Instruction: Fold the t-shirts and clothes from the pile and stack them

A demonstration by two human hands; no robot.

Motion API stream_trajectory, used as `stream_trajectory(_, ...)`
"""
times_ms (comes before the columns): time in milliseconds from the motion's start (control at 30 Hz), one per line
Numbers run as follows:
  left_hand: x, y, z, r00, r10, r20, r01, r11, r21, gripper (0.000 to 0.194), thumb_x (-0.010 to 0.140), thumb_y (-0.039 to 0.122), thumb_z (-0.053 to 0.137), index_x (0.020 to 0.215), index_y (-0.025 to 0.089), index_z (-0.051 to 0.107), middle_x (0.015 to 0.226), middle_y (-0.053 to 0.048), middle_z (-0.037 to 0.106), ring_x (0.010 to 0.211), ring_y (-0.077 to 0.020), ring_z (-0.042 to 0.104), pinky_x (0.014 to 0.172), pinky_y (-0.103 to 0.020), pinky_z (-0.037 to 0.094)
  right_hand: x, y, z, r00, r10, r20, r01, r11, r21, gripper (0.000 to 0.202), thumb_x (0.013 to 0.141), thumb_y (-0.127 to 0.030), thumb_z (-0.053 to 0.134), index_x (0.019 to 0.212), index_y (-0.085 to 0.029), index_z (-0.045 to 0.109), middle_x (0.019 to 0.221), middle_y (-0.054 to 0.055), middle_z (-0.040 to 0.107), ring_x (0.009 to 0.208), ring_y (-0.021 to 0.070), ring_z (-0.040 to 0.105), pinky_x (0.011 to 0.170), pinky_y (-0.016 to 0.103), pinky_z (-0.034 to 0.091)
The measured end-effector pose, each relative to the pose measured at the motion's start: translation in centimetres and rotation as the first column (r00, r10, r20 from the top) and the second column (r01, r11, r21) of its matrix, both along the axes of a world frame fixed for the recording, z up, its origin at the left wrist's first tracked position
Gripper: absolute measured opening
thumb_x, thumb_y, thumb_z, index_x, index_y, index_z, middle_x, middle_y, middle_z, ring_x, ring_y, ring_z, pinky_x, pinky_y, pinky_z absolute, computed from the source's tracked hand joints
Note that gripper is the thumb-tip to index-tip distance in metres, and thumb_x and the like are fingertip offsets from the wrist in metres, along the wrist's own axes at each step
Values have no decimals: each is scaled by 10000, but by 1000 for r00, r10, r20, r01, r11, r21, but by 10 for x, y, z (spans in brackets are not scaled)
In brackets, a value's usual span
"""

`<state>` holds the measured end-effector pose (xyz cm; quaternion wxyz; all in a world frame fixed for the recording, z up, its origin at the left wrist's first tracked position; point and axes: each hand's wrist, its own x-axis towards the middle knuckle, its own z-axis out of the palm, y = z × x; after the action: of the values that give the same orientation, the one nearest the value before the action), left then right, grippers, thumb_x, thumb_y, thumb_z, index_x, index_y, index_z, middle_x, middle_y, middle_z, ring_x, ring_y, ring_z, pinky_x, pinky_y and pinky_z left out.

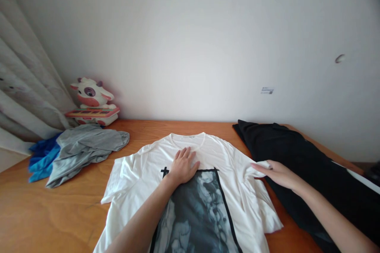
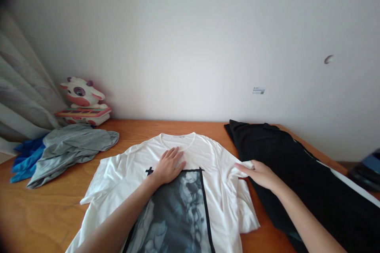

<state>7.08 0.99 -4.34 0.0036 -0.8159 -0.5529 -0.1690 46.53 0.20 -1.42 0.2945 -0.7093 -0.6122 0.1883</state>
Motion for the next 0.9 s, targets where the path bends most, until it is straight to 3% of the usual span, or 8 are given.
stream_trajectory(100,-2,2,-4,1000,-14,-8,14,1000,18,516,1010,483,469,1418,184,565,1548,-172,480,1445,-347,429,1190,-539,335,-9,-1,3,985,24,-169,-58,978,-200,323,648,-503,795,629,-200,684,686,75,752,743,274,716,636,294,514)
stream_trajectory(267,-3,5,-5,999,-29,-20,29,999,31,521,1002,488,483,1420,189,571,1546,-172,483,1447,-348,428,1188,-538,339,1,4,15,938,-144,-317,78,974,-211,332,762,-506,729,801,-179,682,708,83,737,651,202,699,583,274,524)
stream_trajectory(433,-3,5,-4,999,-21,-27,21,1000,3,530,1005,491,470,1428,186,566,1555,-171,472,1454,-345,417,1195,-531,327,14,-13,15,918,-218,-331,149,964,-220,437,733,-597,728,823,-171,687,659,70,692,534,153,606,452,232,422)
stream_trajectory(567,-1,3,0,999,-9,-35,9,1000,-2,522,998,476,481,1434,198,557,1561,-165,466,1457,-339,409,1200,-545,311,7,-30,8,961,-102,-257,32,964,-266,466,683,-636,716,727,-172,698,674,53,690,540,136,556,454,226,368)
stream_trajectory(667,3,0,5,997,23,-76,-24,1000,-16,505,994,436,488,1436,198,551,1564,-170,459,1460,-349,399,1204,-579,280,-1,-35,6,983,-24,-181,-12,981,-194,331,647,-505,731,582,-193,640,584,16,632,592,155,559,530,237,393)
stream_trajectory(800,20,-2,14,984,113,-139,-121,991,-56,471,1009,348,436,1423,152,544,1559,-205,449,1445,-389,403,1177,-643,278,-6,-37,-3,969,-110,-223,76,985,-154,244,686,-403,607,550,-231,501,524,-18,535,580,167,563,523,242,421)
stream_trajectory(900,50,6,22,994,50,-94,-56,996,-73,482,1016,350,419,1418,109,530,1559,-221,436,1422,-391,424,1163,-606,327,-7,-40,-13,950,-147,-275,110,984,-143,202,730,-439,546,673,-251,500,584,-28,554,606,172,592,535,250,467)
